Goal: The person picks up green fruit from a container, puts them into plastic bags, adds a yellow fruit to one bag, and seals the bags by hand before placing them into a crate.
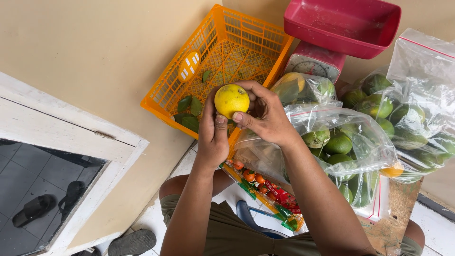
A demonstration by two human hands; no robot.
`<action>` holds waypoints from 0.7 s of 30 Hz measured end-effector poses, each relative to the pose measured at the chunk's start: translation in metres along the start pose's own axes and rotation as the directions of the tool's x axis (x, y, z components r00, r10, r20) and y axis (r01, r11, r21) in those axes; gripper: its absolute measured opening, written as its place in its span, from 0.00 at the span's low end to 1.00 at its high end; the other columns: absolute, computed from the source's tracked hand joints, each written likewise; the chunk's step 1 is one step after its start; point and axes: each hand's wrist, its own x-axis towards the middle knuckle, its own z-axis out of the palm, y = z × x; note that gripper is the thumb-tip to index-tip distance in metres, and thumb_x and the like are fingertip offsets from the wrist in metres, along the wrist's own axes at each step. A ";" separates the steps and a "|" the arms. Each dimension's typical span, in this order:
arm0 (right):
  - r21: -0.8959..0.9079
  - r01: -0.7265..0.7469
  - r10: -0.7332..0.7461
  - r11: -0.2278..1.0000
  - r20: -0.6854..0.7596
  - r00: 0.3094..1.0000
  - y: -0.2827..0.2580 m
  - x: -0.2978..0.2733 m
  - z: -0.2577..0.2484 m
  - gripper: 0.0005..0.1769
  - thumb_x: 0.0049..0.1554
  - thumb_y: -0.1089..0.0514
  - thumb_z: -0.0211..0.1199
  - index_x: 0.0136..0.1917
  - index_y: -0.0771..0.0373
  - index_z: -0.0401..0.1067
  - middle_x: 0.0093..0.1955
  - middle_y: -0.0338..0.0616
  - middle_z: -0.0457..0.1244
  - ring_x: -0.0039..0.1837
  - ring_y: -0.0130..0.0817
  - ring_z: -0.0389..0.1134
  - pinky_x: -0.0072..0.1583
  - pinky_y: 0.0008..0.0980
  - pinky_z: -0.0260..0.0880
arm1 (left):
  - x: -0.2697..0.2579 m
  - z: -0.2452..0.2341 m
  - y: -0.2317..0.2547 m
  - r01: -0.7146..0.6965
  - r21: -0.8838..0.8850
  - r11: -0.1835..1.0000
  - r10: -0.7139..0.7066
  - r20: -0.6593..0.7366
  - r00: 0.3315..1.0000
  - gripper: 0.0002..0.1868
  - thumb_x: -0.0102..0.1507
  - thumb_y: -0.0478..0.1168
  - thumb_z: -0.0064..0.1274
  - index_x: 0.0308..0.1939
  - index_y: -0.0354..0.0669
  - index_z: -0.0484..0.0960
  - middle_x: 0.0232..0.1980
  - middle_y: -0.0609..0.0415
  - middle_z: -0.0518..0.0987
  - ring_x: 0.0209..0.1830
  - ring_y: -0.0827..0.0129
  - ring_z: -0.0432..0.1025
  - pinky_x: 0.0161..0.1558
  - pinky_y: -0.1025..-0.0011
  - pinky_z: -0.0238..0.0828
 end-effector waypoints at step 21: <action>-0.022 0.119 -0.121 0.993 -0.120 0.985 -0.043 -0.016 -0.002 0.28 0.62 0.46 0.55 0.57 0.78 0.68 0.30 0.55 0.65 0.28 0.32 0.69 0.32 0.29 0.74 | -0.066 0.104 0.001 0.428 -0.177 0.886 -0.407 0.142 0.902 0.20 0.71 0.37 0.44 0.66 0.48 0.76 0.55 0.52 0.79 0.54 0.64 0.76 0.43 0.67 0.79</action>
